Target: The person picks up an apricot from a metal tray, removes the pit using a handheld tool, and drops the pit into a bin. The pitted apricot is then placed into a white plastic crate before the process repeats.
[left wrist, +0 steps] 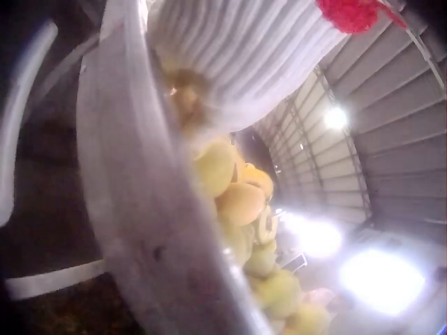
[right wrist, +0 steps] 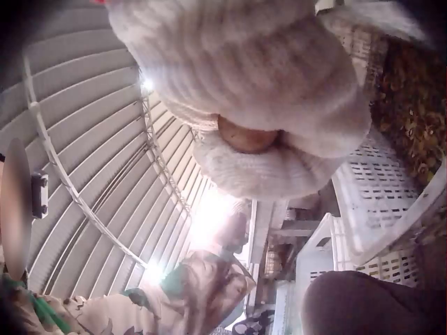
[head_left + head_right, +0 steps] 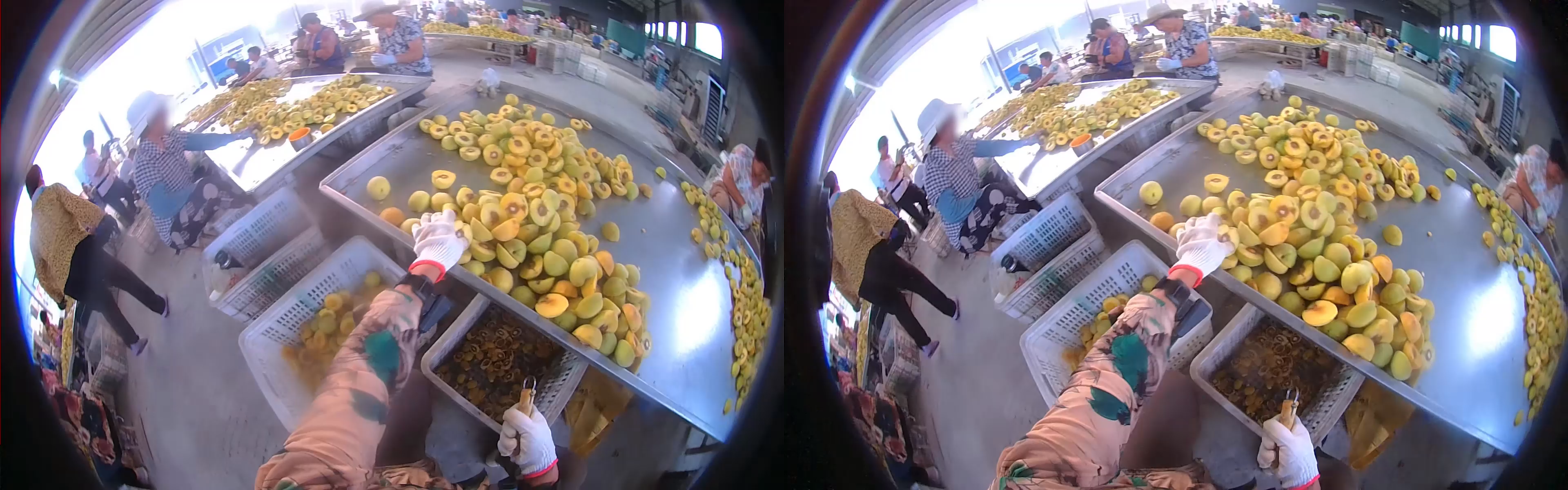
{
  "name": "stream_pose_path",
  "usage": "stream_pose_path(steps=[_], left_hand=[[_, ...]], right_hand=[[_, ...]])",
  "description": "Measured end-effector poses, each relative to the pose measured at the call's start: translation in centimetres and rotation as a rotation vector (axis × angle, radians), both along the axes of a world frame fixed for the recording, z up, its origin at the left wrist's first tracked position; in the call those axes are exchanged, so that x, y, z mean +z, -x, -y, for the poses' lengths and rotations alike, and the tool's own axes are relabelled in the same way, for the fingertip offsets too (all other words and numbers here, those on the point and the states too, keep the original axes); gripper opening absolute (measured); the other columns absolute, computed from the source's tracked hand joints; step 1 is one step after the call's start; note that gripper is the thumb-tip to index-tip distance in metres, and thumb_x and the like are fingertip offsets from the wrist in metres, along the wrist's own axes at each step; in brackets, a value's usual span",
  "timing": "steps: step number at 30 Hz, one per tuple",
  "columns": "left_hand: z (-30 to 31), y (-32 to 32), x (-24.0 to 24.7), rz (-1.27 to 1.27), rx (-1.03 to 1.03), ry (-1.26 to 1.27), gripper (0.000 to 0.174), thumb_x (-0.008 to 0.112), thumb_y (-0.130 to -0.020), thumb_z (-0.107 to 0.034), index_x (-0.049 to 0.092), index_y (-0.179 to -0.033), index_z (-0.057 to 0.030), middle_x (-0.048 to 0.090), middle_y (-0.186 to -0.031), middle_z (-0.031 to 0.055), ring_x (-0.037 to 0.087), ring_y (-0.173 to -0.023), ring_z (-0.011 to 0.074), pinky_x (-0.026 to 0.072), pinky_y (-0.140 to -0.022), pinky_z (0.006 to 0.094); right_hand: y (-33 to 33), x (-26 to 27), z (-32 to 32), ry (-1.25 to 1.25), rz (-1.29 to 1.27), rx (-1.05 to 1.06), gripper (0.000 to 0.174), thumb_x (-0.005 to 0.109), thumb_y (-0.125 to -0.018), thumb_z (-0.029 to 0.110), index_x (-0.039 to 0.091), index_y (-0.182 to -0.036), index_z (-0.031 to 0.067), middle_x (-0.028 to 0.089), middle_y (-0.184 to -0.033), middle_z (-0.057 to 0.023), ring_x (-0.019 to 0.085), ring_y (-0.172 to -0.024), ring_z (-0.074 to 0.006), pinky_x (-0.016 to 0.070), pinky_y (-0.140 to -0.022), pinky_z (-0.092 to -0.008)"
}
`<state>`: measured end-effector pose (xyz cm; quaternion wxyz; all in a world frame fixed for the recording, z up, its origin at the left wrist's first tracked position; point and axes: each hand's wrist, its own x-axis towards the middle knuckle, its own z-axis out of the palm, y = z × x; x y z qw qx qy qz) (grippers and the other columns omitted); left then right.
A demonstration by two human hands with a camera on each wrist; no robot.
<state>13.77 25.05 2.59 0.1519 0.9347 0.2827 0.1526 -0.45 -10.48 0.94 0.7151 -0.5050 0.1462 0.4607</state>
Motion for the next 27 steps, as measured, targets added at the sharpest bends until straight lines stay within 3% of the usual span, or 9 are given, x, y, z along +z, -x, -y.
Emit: stream_pose_path(steps=[3,7,10,11,13,19,26,27], left_hand=[[0.8,1.7,0.2,0.192,-0.133,0.058,0.044,0.071,-0.073,-0.028,0.055,-0.110,-0.0091,0.063,-0.110,0.0148,0.054,-0.109,0.0348,0.0418,-0.094,0.0459],[4.9,5.6,2.3,0.557,-0.221,0.607,0.042,0.071,-0.079,-0.018,0.052,-0.116,-0.0095,0.062,-0.105,0.0130,0.059,-0.107,0.0332,0.0492,-0.088,0.0469],[8.0,8.9,0.4,0.793,-0.498,1.954,0.025,0.053,-0.098,-0.020,0.053,-0.117,-0.0043,0.061,-0.105,0.0171,0.065,-0.089,0.0360,0.0564,-0.076,0.0540],[9.3,9.9,0.2,0.743,-0.422,2.182,0.036,0.048,-0.100,-0.031,0.053,-0.119,-0.0012,0.060,-0.107,0.0176,0.064,-0.094,0.0353,0.0546,-0.080,0.0528],[11.5,11.7,0.2,0.621,-0.278,2.353,0.042,0.044,-0.102,-0.036,0.053,-0.121,-0.0002,0.059,-0.111,0.0171,0.062,-0.101,0.0338,0.0521,-0.085,0.0497],[16.1,14.2,-1.9,0.665,-0.375,2.081,0.043,0.043,-0.103,-0.036,0.054,-0.123,-0.0003,0.057,-0.116,0.0125,0.057,-0.108,0.0282,0.0495,-0.089,0.0428],[17.5,15.0,-1.1,0.687,-0.279,1.948,0.045,0.043,-0.103,-0.037,0.056,-0.123,0.0010,0.062,-0.108,0.0108,0.062,-0.101,0.0259,0.0509,-0.088,0.0371],[17.6,15.0,-1.3,0.693,-0.276,1.834,0.045,0.043,-0.103,-0.037,0.057,-0.121,0.0013,0.062,-0.107,0.0107,0.062,-0.099,0.0251,0.0517,-0.086,0.0363]], right_hand=[[-0.5,0.9,-0.7,-0.014,0.028,0.024,0.016,0.062,-0.087,0.011,0.047,-0.088,0.0060,0.042,-0.057,-0.0031,0.041,-0.039,-0.0141,0.0348,-0.037,-0.0300],[-0.9,3.5,-2.7,-0.066,0.175,0.060,0.017,0.063,-0.088,0.012,0.047,-0.091,0.0053,0.044,-0.057,-0.0024,0.043,-0.040,-0.0139,0.0374,-0.038,-0.0288],[-0.7,5.1,-4.1,-0.092,0.287,0.085,0.018,0.063,-0.088,0.013,0.048,-0.092,0.0054,0.047,-0.058,-0.0024,0.044,-0.040,-0.0131,0.0381,-0.039,-0.0276],[-0.6,5.5,-4.5,-0.088,0.324,0.092,0.018,0.063,-0.088,0.013,0.048,-0.092,0.0055,0.048,-0.058,-0.0026,0.044,-0.041,-0.0128,0.0383,-0.039,-0.0272],[-0.4,6.0,-4.9,-0.016,0.398,0.136,0.019,0.064,-0.088,0.017,0.049,-0.094,0.0057,0.051,-0.060,-0.0026,0.046,-0.042,-0.0112,0.0392,-0.040,-0.0261],[0.4,6.0,-4.9,0.181,0.415,0.139,0.023,0.062,-0.087,0.020,0.049,-0.099,0.0049,0.052,-0.061,-0.0029,0.048,-0.043,-0.0115,0.0406,-0.041,-0.0260],[1.4,4.7,-4.5,0.245,0.454,0.114,0.027,0.061,-0.088,0.025,0.050,-0.101,0.0045,0.054,-0.062,-0.0038,0.052,-0.046,-0.0125,0.0443,-0.043,-0.0274],[1.6,4.6,-4.6,0.275,0.464,0.120,0.028,0.061,-0.089,0.026,0.050,-0.101,0.0041,0.055,-0.062,-0.0040,0.053,-0.046,-0.0127,0.0449,-0.044,-0.0276]])
